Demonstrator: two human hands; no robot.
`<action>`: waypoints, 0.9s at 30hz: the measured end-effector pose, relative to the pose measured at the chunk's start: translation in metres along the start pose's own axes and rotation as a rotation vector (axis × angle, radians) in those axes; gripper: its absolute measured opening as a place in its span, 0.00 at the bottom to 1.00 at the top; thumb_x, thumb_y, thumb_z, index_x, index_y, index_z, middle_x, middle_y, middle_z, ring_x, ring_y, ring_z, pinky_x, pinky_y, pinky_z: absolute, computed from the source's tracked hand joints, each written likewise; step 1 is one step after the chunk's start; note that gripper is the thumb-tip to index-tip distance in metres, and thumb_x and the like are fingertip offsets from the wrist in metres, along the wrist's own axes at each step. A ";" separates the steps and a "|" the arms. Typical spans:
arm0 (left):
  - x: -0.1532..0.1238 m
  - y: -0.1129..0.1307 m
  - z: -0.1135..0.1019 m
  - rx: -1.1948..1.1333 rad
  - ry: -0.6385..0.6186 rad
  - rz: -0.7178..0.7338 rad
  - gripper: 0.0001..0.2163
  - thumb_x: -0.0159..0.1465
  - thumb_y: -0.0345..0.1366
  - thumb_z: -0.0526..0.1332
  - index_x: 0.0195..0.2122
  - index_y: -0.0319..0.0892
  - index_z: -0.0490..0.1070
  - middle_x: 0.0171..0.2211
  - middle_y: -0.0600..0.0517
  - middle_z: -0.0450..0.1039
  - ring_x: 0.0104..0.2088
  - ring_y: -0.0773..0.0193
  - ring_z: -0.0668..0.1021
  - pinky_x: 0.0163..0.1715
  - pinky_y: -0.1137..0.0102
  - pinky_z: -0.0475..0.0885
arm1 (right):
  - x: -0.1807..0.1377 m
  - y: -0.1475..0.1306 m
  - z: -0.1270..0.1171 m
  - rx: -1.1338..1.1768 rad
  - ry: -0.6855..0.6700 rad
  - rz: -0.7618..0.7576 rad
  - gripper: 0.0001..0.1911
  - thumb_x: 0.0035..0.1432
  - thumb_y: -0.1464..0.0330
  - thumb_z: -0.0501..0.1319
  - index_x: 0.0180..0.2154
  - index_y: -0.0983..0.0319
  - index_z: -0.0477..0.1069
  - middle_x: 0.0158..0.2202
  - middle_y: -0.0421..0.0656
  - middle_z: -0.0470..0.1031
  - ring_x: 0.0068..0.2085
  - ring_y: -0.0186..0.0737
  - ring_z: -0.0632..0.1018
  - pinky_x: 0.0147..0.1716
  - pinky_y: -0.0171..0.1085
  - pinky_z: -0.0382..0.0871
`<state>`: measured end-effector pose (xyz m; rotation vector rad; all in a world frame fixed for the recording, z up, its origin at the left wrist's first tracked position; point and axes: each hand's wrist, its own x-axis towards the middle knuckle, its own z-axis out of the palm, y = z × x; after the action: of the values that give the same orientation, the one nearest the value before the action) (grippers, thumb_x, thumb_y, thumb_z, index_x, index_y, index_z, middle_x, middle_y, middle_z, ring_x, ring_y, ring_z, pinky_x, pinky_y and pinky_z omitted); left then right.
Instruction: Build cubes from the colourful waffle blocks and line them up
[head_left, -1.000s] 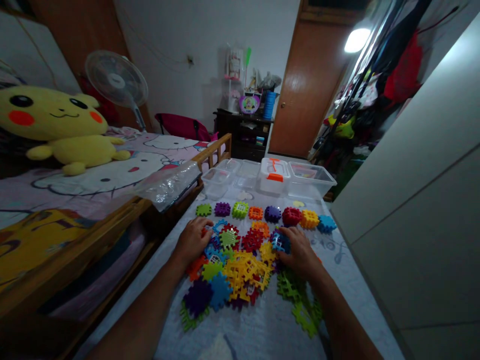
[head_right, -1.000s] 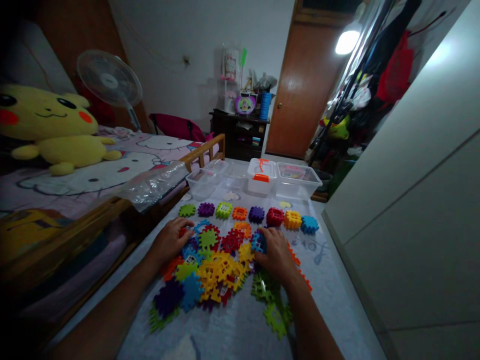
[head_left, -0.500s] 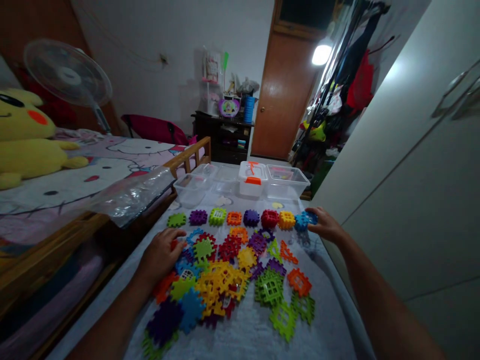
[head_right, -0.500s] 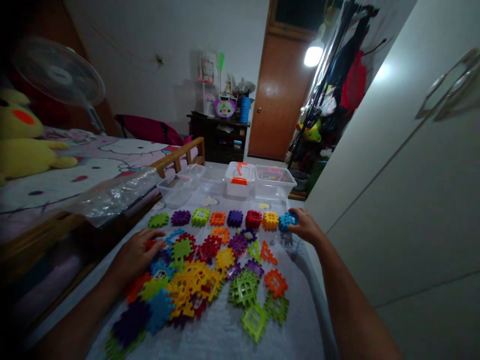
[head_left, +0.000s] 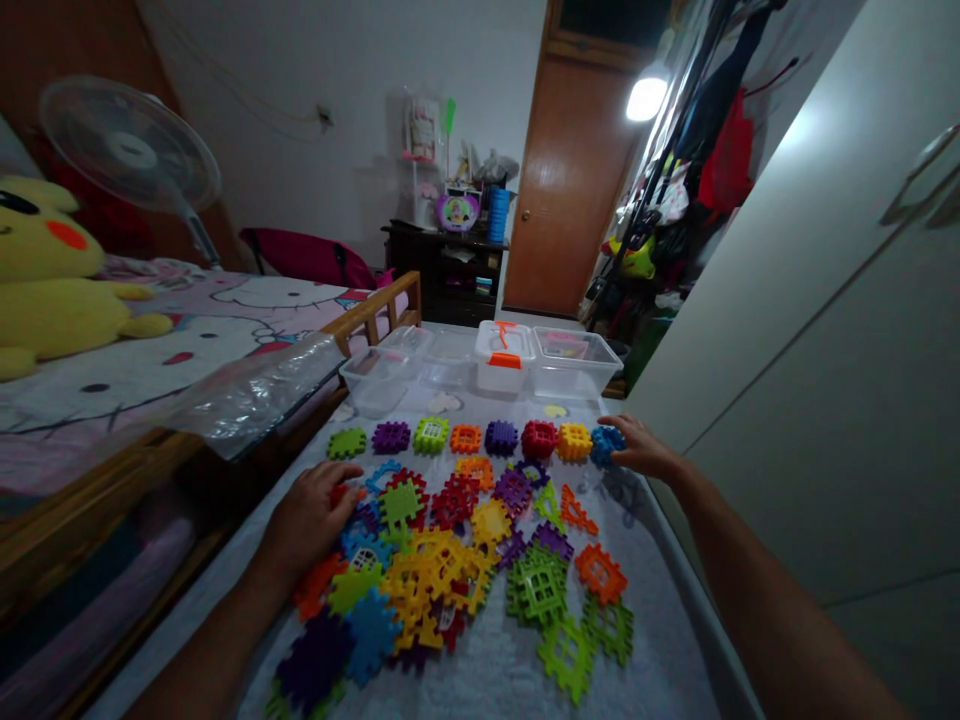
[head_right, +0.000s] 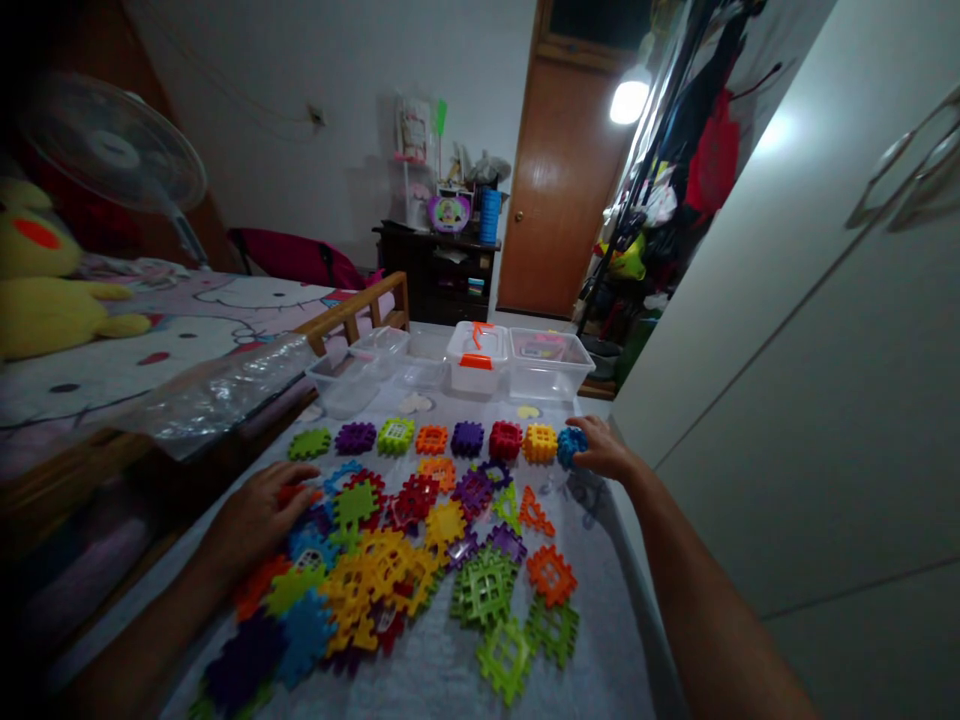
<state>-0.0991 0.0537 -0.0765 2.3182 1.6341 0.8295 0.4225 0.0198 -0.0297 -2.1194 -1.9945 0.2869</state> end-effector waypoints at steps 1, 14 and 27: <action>0.000 0.000 0.000 -0.004 0.000 0.002 0.14 0.60 0.44 0.54 0.38 0.44 0.74 0.42 0.46 0.77 0.46 0.52 0.76 0.49 0.60 0.69 | -0.001 -0.001 0.000 -0.004 0.006 0.002 0.35 0.41 0.71 0.61 0.55 0.64 0.67 0.53 0.51 0.67 0.56 0.52 0.68 0.56 0.47 0.61; -0.003 0.014 -0.006 0.013 -0.055 0.009 0.10 0.61 0.30 0.53 0.38 0.42 0.74 0.42 0.46 0.76 0.46 0.55 0.74 0.50 0.61 0.67 | -0.067 -0.071 0.012 0.110 0.308 -0.254 0.29 0.53 0.58 0.60 0.56 0.58 0.65 0.58 0.52 0.65 0.59 0.56 0.67 0.56 0.54 0.64; 0.003 0.033 0.007 0.144 -0.074 -0.075 0.12 0.62 0.43 0.60 0.41 0.44 0.76 0.46 0.45 0.73 0.48 0.49 0.69 0.48 0.56 0.64 | -0.090 -0.123 0.073 0.192 0.264 -0.306 0.16 0.58 0.63 0.55 0.45 0.59 0.74 0.50 0.51 0.73 0.51 0.51 0.75 0.51 0.51 0.71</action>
<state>-0.0679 0.0455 -0.0662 2.3342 1.7908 0.6227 0.2782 -0.0617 -0.0649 -1.6161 -2.0051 0.1312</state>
